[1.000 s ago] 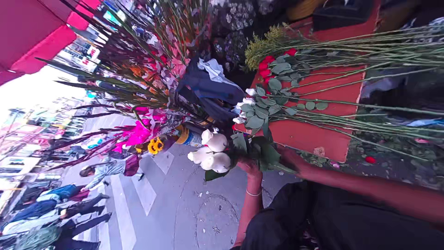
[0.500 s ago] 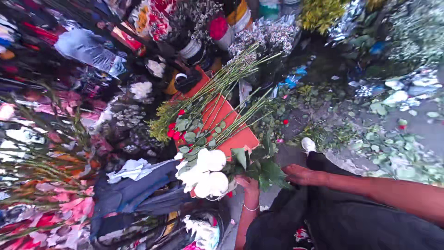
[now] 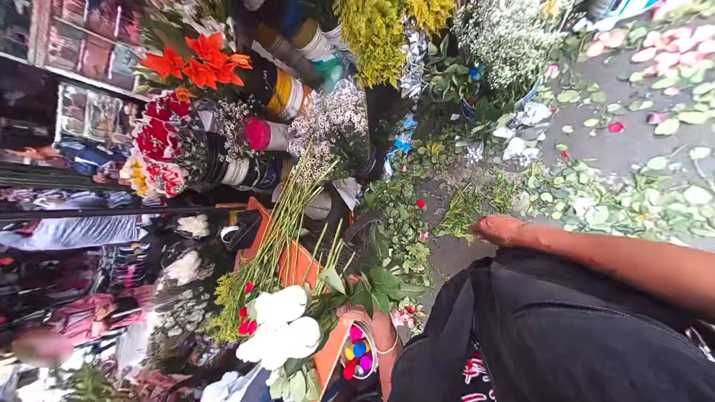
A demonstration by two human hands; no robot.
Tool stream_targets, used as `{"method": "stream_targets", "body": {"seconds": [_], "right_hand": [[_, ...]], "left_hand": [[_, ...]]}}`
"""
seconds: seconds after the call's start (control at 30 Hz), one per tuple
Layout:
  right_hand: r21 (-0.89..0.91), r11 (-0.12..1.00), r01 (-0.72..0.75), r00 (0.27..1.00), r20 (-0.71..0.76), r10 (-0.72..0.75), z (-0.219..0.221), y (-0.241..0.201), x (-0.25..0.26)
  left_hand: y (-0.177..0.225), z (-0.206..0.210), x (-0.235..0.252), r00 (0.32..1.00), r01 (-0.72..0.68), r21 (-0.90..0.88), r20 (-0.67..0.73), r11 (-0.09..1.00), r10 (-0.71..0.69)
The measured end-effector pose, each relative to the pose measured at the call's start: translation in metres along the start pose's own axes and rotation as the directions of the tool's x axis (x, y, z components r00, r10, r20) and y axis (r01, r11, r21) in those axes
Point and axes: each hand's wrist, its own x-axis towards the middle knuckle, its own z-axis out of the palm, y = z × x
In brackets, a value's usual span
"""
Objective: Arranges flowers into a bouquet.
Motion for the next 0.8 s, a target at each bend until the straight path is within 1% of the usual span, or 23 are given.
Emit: {"method": "stream_targets", "body": {"seconds": [0.03, 0.07, 0.1, 0.13, 0.2, 0.23, 0.27, 0.3, 0.33, 0.37, 0.4, 0.43, 0.5, 0.57, 0.6, 0.63, 0.67, 0.7, 0.77, 0.8], "right_hand": [[0.042, 0.997, -0.07, 0.997, -0.037, 0.072, -0.014, 0.031, -0.003], [0.102, 0.986, -0.134, 0.987, -0.073, 0.142, -0.025, 0.063, -0.004], [0.169, 0.965, -0.203, 0.97, -0.097, 0.221, -0.032, 0.097, -0.006], [0.234, 0.932, -0.277, 0.943, -0.118, 0.31, -0.037, 0.132, -0.009], [0.34, 0.841, -0.421, 0.861, -0.141, 0.488, -0.044, 0.189, -0.022], [0.385, 0.791, -0.475, 0.812, -0.154, 0.563, -0.047, 0.211, -0.031], [0.414, 0.737, -0.534, 0.759, -0.148, 0.634, -0.051, 0.226, -0.04], [0.43, 0.687, -0.586, 0.708, -0.14, 0.692, -0.055, 0.24, -0.046], [0.427, 0.649, -0.629, 0.667, -0.132, 0.733, -0.058, 0.251, -0.048], [0.422, 0.629, -0.654, 0.641, -0.133, 0.756, -0.061, 0.257, -0.049], [0.419, 0.634, -0.65, 0.634, -0.16, 0.756, -0.063, 0.257, -0.046], [0.414, 0.663, -0.624, 0.632, -0.232, 0.74, -0.073, 0.256, -0.041], [0.413, 0.743, -0.526, 0.633, -0.394, 0.667, -0.113, 0.25, -0.024], [0.405, 0.821, -0.403, 0.639, -0.517, 0.569, -0.146, 0.239, 0.005], [0.39, 0.855, -0.342, 0.644, -0.565, 0.516, -0.16, 0.234, 0.024], [0.369, 0.883, -0.29, 0.648, -0.604, 0.464, -0.176, 0.231, 0.044], [0.348, 0.904, -0.249, 0.656, -0.626, 0.422, -0.192, 0.229, 0.065], [0.332, 0.914, -0.232, 0.673, -0.624, 0.397, -0.207, 0.227, 0.086], [0.318, 0.926, -0.206, 0.712, -0.6, 0.364, -0.241, 0.228, 0.134], [0.321, 0.927, -0.193, 0.732, -0.582, 0.354, -0.257, 0.23, 0.16]], "left_hand": [[0.004, 0.012, 0.003, 0.999, 0.027, 0.062, 0.021, 0.998, -0.028], [0.009, 0.023, 0.007, 0.998, 0.053, 0.075, 0.032, 0.996, -0.056], [0.014, 0.033, 0.012, 0.996, 0.074, 0.045, 0.055, 0.996, -0.077], [0.014, 0.038, 0.018, 0.991, 0.089, 0.001, 0.104, 0.996, -0.088], [-0.001, 0.035, 0.03, 0.975, 0.043, -0.006, 0.22, 0.999, -0.041], [-0.006, 0.037, 0.037, 0.969, 0.005, -0.04, 0.248, 0.999, 0.005], [-0.002, 0.045, 0.043, 0.973, 0.004, -0.028, 0.23, 1.0, 0.002], [0.013, 0.06, 0.052, 0.977, 0.049, 0.008, 0.207, 0.999, -0.049], [0.02, 0.074, 0.063, 0.983, 0.081, -0.034, 0.169, 0.996, -0.074], [0.022, 0.085, 0.073, 0.986, 0.092, -0.117, 0.146, 0.989, -0.075], [0.026, 0.089, 0.082, 0.986, 0.077, -0.121, 0.16, 0.99, -0.057], [0.026, 0.097, 0.094, 0.983, 0.064, -0.122, 0.178, 0.99, -0.042], [0.022, 0.116, 0.118, 0.972, 0.055, -0.149, 0.233, 0.987, -0.019], [0.017, 0.128, 0.136, 0.966, 0.045, -0.211, 0.259, 0.977, 0.011], [0.019, 0.133, 0.144, 0.962, 0.029, -0.193, 0.274, 0.981, 0.025], [0.024, 0.137, 0.15, 0.945, -0.003, -0.08, 0.326, 0.997, 0.029], [0.029, 0.141, 0.153, 0.926, -0.02, 0.048, 0.378, 0.999, 0.001], [0.033, 0.144, 0.157, 0.909, -0.008, 0.135, 0.414, 0.991, -0.049], [0.03, 0.157, 0.167, 0.883, 0.114, 0.181, 0.433, 0.977, -0.183], [0.026, 0.165, 0.172, 0.881, 0.171, 0.196, 0.409, 0.966, -0.239]]}}
